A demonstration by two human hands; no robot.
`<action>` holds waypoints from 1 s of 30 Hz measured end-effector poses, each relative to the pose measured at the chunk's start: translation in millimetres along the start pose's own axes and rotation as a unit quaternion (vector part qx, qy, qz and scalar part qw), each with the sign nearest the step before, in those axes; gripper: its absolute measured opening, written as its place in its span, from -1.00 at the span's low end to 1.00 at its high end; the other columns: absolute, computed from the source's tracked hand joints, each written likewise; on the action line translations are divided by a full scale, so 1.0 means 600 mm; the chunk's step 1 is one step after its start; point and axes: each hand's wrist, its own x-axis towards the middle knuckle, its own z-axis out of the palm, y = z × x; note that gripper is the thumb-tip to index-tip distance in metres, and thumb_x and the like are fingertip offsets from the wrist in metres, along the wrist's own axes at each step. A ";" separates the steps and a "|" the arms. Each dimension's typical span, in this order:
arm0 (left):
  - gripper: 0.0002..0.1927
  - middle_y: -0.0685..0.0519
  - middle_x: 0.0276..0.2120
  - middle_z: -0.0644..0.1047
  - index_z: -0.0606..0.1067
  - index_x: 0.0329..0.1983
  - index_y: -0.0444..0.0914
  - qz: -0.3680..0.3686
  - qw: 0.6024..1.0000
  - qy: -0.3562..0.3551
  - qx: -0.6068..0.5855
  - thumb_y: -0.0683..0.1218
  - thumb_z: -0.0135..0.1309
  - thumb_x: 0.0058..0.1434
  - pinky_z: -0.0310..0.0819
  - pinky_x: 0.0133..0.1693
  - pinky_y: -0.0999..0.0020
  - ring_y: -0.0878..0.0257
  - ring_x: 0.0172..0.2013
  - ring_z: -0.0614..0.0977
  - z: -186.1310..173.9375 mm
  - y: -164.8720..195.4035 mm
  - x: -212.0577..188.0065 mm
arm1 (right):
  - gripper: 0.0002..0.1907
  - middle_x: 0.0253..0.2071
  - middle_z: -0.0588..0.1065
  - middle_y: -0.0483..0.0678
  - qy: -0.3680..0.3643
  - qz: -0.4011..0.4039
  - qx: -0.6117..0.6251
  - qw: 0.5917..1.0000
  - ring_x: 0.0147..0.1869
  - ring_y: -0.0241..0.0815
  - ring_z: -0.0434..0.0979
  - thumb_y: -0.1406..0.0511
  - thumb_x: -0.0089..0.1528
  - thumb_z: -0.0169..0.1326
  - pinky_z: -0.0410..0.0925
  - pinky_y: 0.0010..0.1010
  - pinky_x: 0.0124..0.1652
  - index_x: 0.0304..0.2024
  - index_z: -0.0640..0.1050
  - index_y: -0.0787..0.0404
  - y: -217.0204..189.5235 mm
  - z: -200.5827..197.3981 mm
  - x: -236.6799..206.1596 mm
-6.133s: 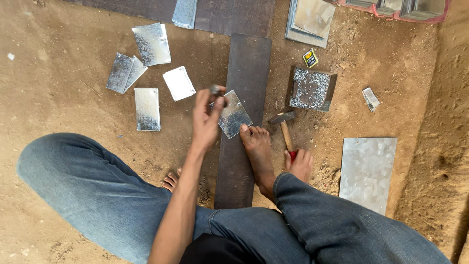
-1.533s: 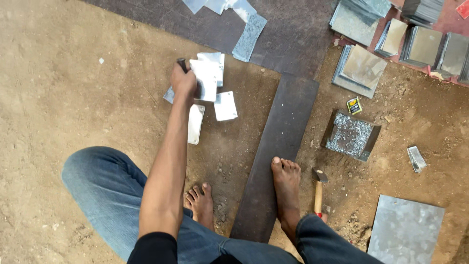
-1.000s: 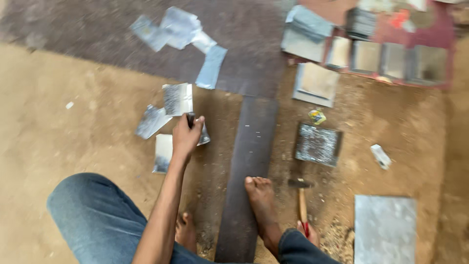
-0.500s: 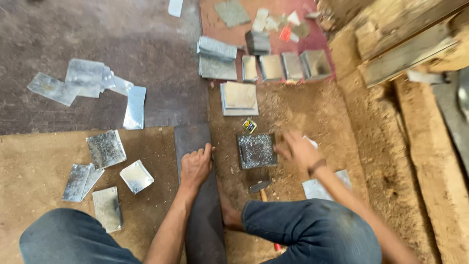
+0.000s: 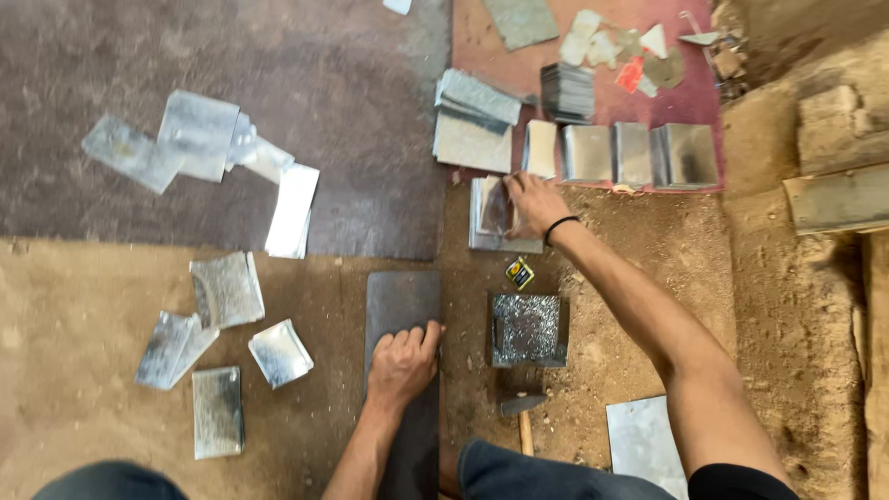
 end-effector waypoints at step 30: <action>-0.78 0.07 -0.53 0.50 0.51 -0.16 -0.19 -0.017 0.999 -0.010 -0.048 -0.10 0.13 0.11 0.36 -0.43 0.18 0.15 -0.50 0.58 -0.023 -0.019 -0.027 | 0.18 0.17 0.37 0.01 0.044 -0.004 -0.082 0.996 0.32 0.03 0.40 -0.11 -0.17 0.47 0.33 -0.06 0.23 0.35 0.23 0.15 -0.062 -0.044 -0.026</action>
